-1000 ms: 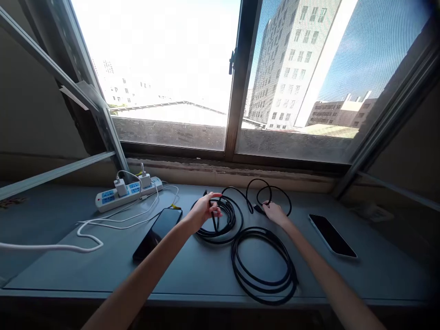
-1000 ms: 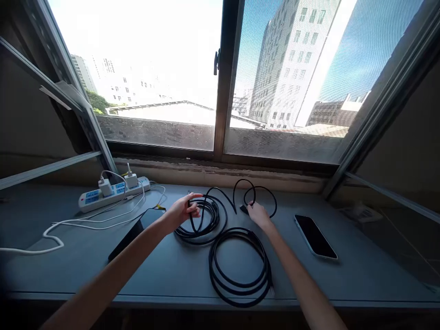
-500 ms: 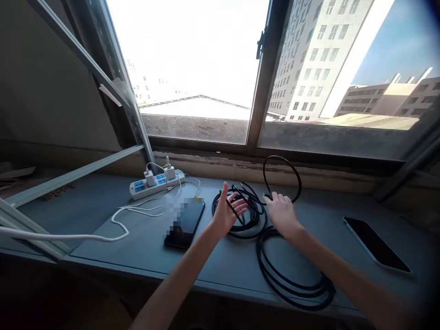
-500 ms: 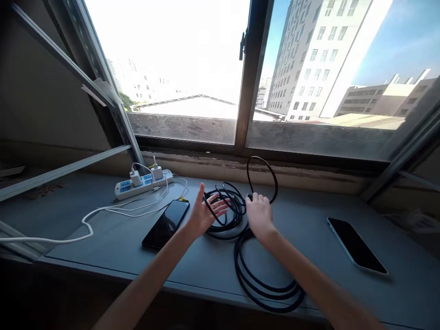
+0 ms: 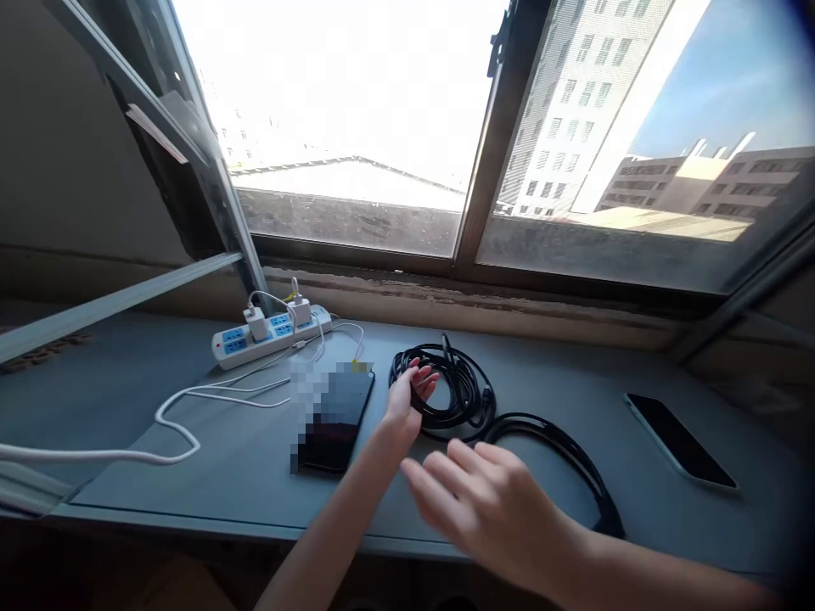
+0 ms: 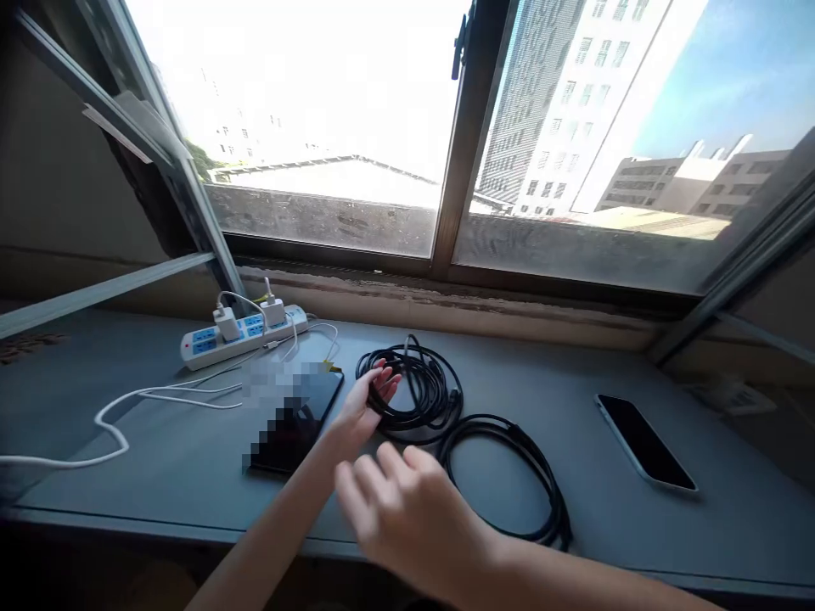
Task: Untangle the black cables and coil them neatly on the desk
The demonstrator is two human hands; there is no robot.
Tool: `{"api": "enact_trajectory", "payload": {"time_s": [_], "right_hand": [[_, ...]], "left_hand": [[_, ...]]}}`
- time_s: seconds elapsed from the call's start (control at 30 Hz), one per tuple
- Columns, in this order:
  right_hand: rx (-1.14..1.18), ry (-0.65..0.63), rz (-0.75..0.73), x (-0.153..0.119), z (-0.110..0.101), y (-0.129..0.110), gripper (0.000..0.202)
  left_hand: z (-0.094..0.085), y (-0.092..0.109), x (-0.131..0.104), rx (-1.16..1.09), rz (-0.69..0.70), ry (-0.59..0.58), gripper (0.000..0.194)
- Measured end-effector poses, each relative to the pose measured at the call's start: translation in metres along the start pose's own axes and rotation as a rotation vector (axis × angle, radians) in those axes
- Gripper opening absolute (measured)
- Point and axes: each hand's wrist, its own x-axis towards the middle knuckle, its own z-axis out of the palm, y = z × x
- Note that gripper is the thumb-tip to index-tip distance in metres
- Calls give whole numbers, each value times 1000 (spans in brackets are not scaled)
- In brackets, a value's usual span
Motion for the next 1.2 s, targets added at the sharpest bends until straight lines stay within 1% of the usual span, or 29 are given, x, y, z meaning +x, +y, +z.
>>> {"api": "enact_trajectory", "payload": {"time_s": [0.03, 0.07, 0.1, 0.13, 0.17, 0.2, 0.23, 0.27, 0.3, 0.37, 0.4, 0.43, 0.5, 0.57, 0.63, 0.7, 0.77, 0.83, 0.87, 0.93, 1.0, 1.07, 1.1, 1.17, 1.2], "right_hand": [[54, 106, 9, 1, -10, -2, 29], [42, 142, 135, 2, -15, 0, 37], [1, 150, 271, 3, -16, 6, 45], [-40, 102, 434, 4, -12, 14, 55], [-62, 7, 573, 3, -5, 24, 65], [-55, -126, 677, 2, 5, 33, 66], [-3, -278, 697, 0, 16, 40, 58], [71, -395, 629, -1, 26, 45, 52], [138, -474, 524, -2, 35, 47, 52], [228, -561, 328, -2, 47, 44, 63], [243, -583, 278, -1, 50, 41, 68], [247, -603, 262, 1, 52, 37, 71], [252, -632, 276, 4, 50, 35, 73], [283, -636, 262, 5, 47, 39, 74], [331, -603, 235, 1, 44, 49, 72], [364, -540, 239, -6, 44, 59, 64], [360, -498, 283, -11, 48, 66, 51], [337, -501, 332, -15, 52, 70, 39], [327, -507, 344, -15, 54, 71, 35], [318, -500, 350, -16, 54, 71, 29], [312, -482, 344, -19, 47, 71, 30], [332, -443, 331, -29, 33, 72, 36], [351, -414, 323, -38, 24, 74, 39], [544, -278, 370, -64, 8, 84, 40], [639, -243, 414, -81, 2, 93, 38]], "left_hand": [[1, 1, -1, -4, -4, -22, 10], [2, 2, -2, -3, -2, -43, 8], [3, 2, -3, 1, 5, -58, 7], [4, 3, -4, 9, 11, -65, 7], [5, 4, -5, 17, 18, -69, 10], [6, 4, -7, 26, 20, -80, 15], [6, 5, -8, 38, 15, -102, 21], [7, 5, -8, 56, 8, -131, 29], [7, 6, -9, 83, 8, -167, 36], [7, 5, -8, 190, 41, -221, 45], [6, 5, -7, 269, 66, -228, 47], [5, 4, -5, 354, 93, -220, 48], [3, 4, -1, 481, 145, -202, 49], [2, 5, 1, 504, 182, -235, 51], [4, 7, -1, 505, 204, -308, 58], [9, 9, -5, 611, 237, -321, 58], [17, 8, -11, 809, 298, -264, 52], [28, 3, -15, 955, 345, -219, 46], [34, 0, -16, 987, 360, -219, 42], [44, -8, -17, 978, 390, -237, 32], [51, -17, -17, 944, 411, -264, 23], [57, -23, -20, 867, 410, -330, 22], [59, -24, -23, 816, 404, -388, 25], [64, -23, -32, 745, 383, -523, 32], [67, -22, -37, 726, 361, -589, 35]]}}
